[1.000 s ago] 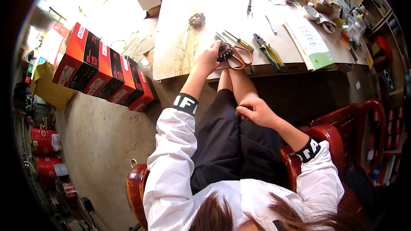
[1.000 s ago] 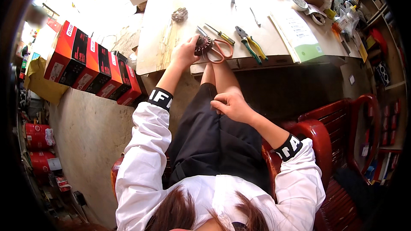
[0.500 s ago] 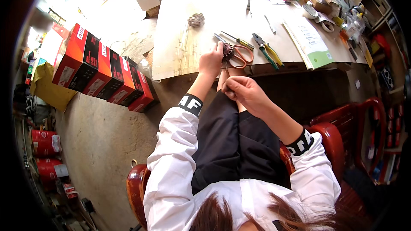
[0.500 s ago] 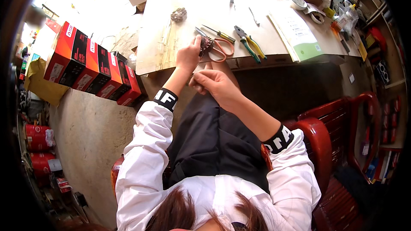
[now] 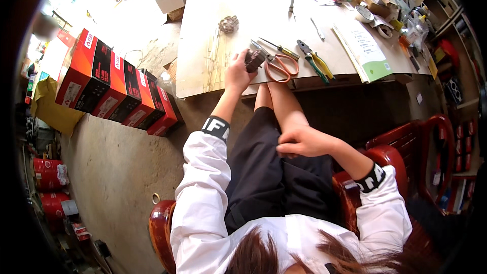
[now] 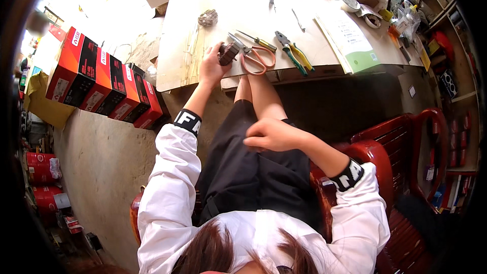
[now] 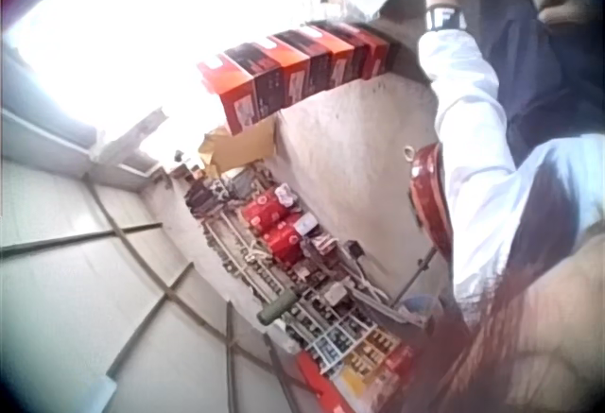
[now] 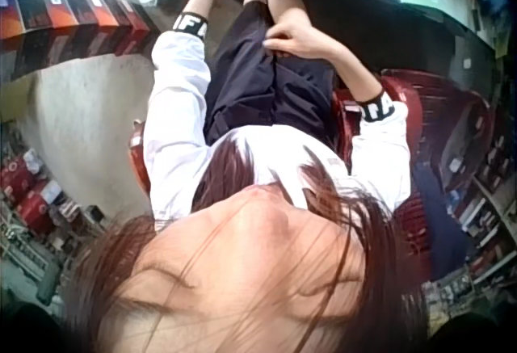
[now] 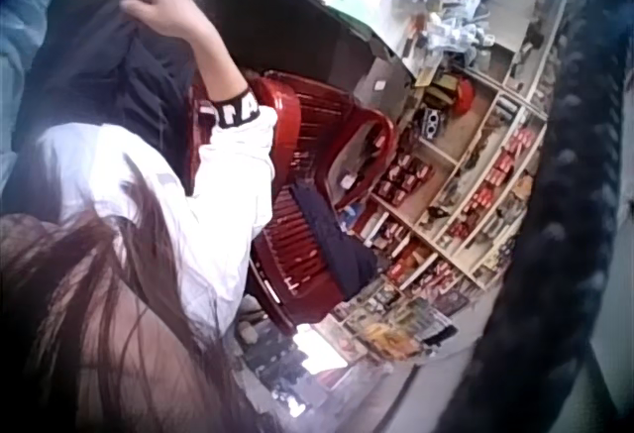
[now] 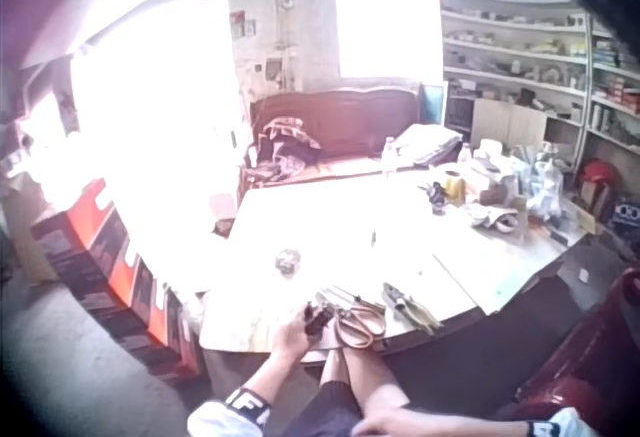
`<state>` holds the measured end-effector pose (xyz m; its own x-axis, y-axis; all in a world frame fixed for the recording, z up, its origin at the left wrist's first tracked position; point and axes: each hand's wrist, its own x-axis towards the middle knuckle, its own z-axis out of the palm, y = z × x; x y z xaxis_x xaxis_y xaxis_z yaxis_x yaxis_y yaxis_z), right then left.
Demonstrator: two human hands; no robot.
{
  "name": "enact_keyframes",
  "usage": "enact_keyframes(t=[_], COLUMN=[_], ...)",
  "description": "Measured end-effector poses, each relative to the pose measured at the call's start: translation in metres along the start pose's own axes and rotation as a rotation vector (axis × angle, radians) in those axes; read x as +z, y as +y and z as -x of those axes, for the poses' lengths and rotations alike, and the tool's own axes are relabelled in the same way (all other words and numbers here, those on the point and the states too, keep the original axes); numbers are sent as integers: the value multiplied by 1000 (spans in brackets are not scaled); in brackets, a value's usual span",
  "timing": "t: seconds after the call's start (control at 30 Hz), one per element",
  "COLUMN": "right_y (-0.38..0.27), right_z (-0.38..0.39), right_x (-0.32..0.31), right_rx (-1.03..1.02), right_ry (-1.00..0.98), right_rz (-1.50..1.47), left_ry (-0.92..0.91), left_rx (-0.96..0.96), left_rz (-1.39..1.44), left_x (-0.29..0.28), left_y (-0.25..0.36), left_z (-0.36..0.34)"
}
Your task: The person is repairing an electrical motor stator by hand-wrapping copper wire around its core. They use pliers to cut the wire and a screwdriver to adjust the windings, working on a cluttered workbench.
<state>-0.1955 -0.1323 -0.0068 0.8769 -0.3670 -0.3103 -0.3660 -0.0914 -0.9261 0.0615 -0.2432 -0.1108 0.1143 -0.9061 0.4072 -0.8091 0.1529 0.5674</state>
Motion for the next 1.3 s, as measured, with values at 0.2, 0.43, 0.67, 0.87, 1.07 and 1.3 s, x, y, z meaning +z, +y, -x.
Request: enact_keyframes(t=[0.2, 0.43, 0.67, 0.87, 1.07, 1.3], right_y=[-16, 12, -19, -60, -117, -150], right_z=[87, 127, 111, 116, 139, 137], right_x=[-42, -81, -94, -75, -5, 33], right_rx=[170, -305, -548, -654, -724, -625], right_ry=[159, 524, 562, 681, 699, 371], right_rz=[-270, -812, -1146, -901, -188, 60], left_ry=[-9, -118, -201, -271, -185, -184], left_rx=[-222, 58, 250, 258, 133, 88], left_rz=[636, 453, 181, -14, -247, -555], left_x=[-66, -122, -141, -143, -137, -125], left_y=[-14, 13, 53, 65, 68, 63], left_z=[45, 119, 176, 192, 191, 184])
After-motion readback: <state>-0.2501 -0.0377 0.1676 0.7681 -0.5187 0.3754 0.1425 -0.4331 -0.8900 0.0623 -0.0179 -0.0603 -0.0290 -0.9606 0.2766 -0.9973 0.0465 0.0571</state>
